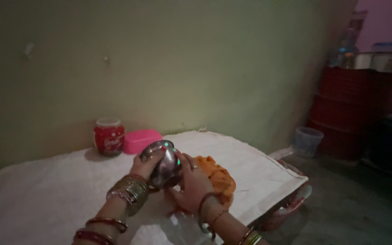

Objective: The person wipes a table, a plastic sheet, and several containers including a pink lunchbox, a red jar, and metal bowls with a cloth.

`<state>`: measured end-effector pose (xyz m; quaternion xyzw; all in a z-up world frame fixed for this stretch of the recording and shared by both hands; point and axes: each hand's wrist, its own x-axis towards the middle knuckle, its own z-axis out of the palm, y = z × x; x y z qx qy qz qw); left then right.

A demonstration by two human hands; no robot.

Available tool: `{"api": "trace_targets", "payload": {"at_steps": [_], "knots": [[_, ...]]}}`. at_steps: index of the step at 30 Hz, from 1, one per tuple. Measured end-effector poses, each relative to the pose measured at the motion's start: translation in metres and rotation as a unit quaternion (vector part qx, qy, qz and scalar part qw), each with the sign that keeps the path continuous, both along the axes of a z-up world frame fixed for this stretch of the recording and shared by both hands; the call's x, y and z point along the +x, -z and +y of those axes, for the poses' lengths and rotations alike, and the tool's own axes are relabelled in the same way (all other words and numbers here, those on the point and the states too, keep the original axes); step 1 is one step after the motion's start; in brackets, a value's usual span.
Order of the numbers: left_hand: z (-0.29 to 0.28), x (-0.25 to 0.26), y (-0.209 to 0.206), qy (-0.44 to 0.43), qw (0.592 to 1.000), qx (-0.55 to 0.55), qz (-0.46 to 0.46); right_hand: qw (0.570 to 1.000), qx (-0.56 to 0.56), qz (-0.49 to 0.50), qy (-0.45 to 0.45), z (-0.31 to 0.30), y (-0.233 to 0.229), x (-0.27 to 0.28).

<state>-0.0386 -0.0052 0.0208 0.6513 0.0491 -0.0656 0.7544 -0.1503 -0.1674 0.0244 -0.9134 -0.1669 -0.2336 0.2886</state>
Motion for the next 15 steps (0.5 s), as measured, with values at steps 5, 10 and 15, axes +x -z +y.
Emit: {"api": "trace_targets", "payload": {"at_steps": [5,10,15], "knots": [[-0.006,0.024,0.003,0.041,0.998,0.021,0.051,0.996,-0.033,0.022,0.086,0.014,-0.009,0.02],[-0.006,0.035,0.0,0.082,0.993,0.049,0.064,0.994,0.052,-0.009,0.094,0.001,-0.007,0.052],[-0.017,0.073,0.007,0.072,0.986,0.147,0.0,0.99,0.074,0.026,0.118,-0.018,-0.013,0.082]]}}
